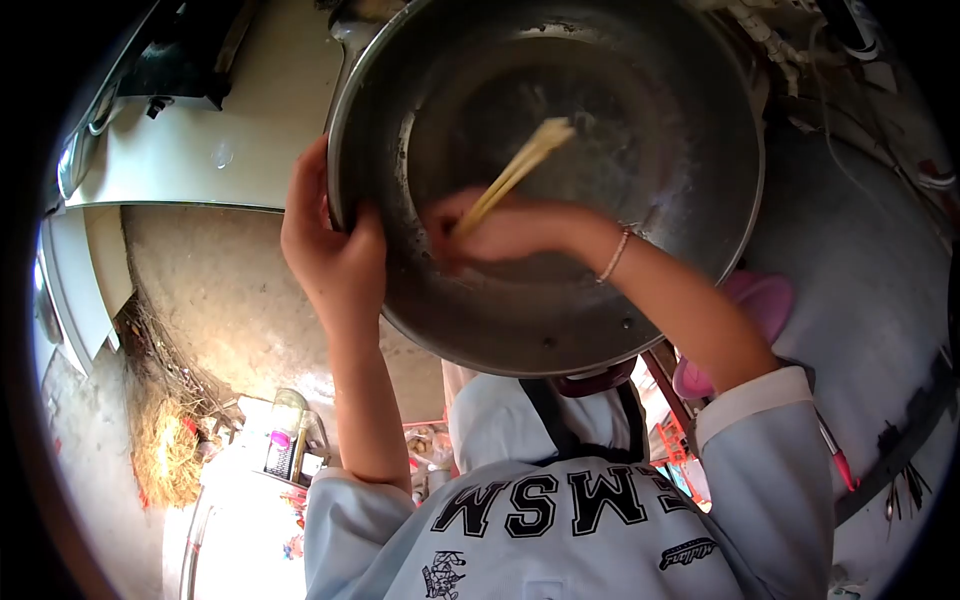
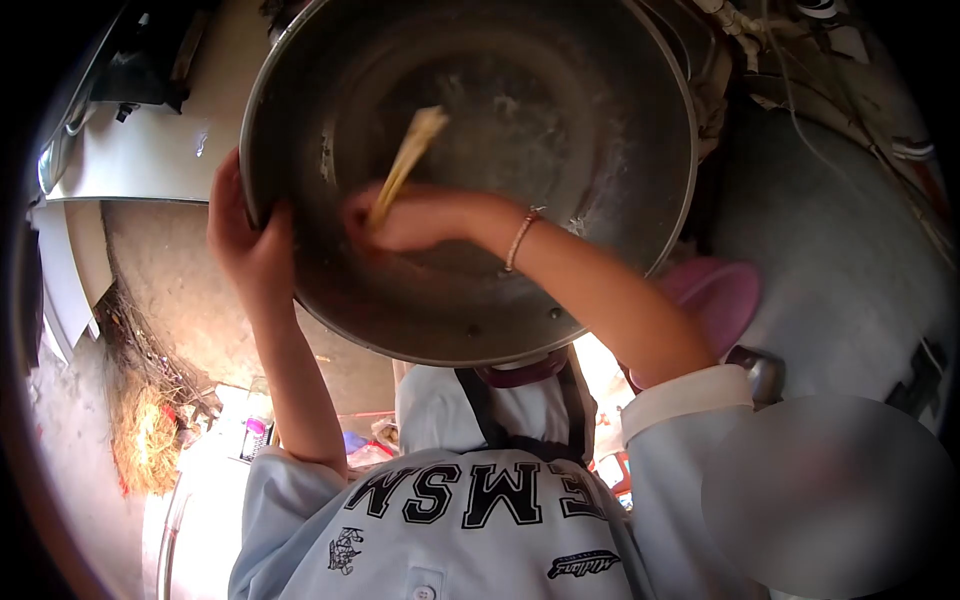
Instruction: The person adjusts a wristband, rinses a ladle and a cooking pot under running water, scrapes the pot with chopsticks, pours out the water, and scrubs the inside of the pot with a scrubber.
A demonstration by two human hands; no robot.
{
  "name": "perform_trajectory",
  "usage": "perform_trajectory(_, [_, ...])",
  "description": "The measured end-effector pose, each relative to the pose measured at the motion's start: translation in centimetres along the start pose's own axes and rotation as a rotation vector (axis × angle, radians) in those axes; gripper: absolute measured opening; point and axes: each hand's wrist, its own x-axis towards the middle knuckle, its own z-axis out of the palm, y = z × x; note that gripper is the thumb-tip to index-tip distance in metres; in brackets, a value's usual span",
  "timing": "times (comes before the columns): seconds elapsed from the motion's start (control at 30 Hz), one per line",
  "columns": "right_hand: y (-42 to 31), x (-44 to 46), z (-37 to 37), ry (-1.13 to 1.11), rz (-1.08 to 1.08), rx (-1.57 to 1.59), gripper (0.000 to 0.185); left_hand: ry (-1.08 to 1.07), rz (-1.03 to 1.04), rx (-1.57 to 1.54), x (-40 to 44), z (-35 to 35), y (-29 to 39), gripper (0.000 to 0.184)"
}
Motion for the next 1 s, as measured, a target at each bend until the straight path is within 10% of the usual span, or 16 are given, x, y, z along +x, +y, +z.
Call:
perform_trajectory(0.3, [0.2, -0.2, -0.6, -0.215, 0.236, -0.137, 0.006, -0.005, 0.017, 0.029, 0.0, -0.1, 0.0, 0.045])
perform_trajectory(0.4, [-0.5, 0.8, 0.0, 0.209, -0.066, 0.137, 0.004, -0.019, -0.024, 0.017, 0.0, -0.2, 0.3, 0.044])
perform_trajectory(0.8, [-1.6, -2.1, -3.8, 0.09, 0.313, -0.669, 0.009, -0.055, -0.002, -0.032, 0.0, -0.3, 0.2, 0.044])
perform_trajectory(0.9, [0.3, 0.7, -2.1, -0.081, 0.041, -0.43, 0.008, -0.021, 0.007, 0.005, 0.0, -0.3, -0.3, 0.044])
perform_trajectory(1.0, [0.3, 2.3, -1.6, 0.301, -0.316, 0.1, 0.005, -0.041, 0.016, -0.042, 0.0, -0.4, -0.2, 0.044])
